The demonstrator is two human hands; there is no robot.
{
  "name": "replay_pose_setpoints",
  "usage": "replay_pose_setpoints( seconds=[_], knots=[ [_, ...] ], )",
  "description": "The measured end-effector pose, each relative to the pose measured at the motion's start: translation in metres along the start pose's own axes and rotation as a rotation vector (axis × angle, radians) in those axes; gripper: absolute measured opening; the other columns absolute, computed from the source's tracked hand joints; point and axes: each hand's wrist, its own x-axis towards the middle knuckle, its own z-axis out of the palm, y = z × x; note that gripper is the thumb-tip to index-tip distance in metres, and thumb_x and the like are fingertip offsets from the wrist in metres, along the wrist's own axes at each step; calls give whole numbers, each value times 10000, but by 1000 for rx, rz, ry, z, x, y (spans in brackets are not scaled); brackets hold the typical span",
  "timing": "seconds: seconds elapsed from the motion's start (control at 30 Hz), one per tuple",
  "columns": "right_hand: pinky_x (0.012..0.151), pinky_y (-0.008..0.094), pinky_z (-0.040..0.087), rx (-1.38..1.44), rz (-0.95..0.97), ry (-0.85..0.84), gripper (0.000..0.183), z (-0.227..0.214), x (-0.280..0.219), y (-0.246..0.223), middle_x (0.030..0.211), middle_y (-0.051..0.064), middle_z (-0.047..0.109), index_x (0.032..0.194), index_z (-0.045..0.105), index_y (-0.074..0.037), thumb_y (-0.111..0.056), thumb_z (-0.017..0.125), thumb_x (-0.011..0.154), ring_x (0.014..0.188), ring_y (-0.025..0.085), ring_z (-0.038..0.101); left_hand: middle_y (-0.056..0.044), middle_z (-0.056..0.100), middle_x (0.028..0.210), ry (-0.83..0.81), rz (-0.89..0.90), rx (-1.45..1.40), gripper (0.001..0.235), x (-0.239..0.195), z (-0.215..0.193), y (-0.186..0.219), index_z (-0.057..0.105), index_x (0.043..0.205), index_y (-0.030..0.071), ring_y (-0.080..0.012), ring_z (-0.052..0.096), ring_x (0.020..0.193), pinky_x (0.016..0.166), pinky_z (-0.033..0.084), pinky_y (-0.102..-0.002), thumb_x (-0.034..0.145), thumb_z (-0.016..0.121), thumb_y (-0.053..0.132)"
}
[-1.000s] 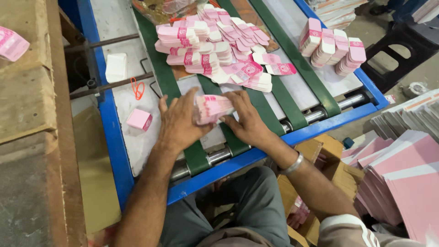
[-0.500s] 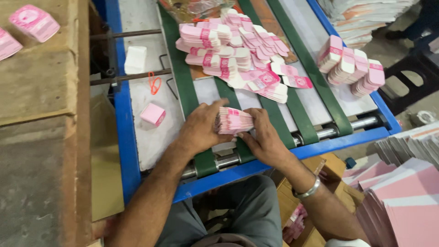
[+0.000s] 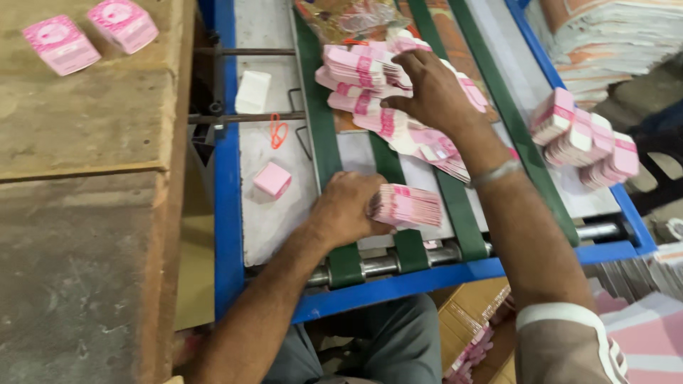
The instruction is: The person gathers pink and white paper sheets from a conveyor belt, aligns them into stacks, and secures each bundle with a rubber band. The person then places the completed bundles onto the side of the conveyor.
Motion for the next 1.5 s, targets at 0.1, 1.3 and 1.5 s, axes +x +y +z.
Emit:
replay_pose_setpoints(
  seconds=[0.1, 1.3, 1.5],
  knots=[
    [1005, 458, 472, -166, -207, 14, 727, 19, 35, 9, 1324, 206, 611, 1287, 621, 7, -331, 917, 715, 1206, 401, 580, -131, 699, 893, 26, 15, 2, 635, -1, 4, -3, 656, 996, 81, -375, 662, 931, 885, 477, -513, 550, 964, 410],
    [733, 456, 551, -536, -44, -135, 179, 84, 62, 37, 952, 184, 697, 1120, 605, 21, -114, 610, 1004, 857, 351, 705, -91, 713, 904, 7, -8, 1, 657, -2, 9, -7, 641, 1067, 106, -336, 653, 970, 957, 449, -490, 567, 952, 398],
    [704, 442, 533, -627, -78, 171, 320, 88, 57, 60, 1024, 135, 689, 1265, 572, 1, -56, 607, 952, 910, 300, 697, -95, 710, 892, 17, 10, -7, 680, -2, 10, -9, 627, 1043, 87, -342, 645, 949, 951, 443, -495, 548, 956, 417]
  ],
)
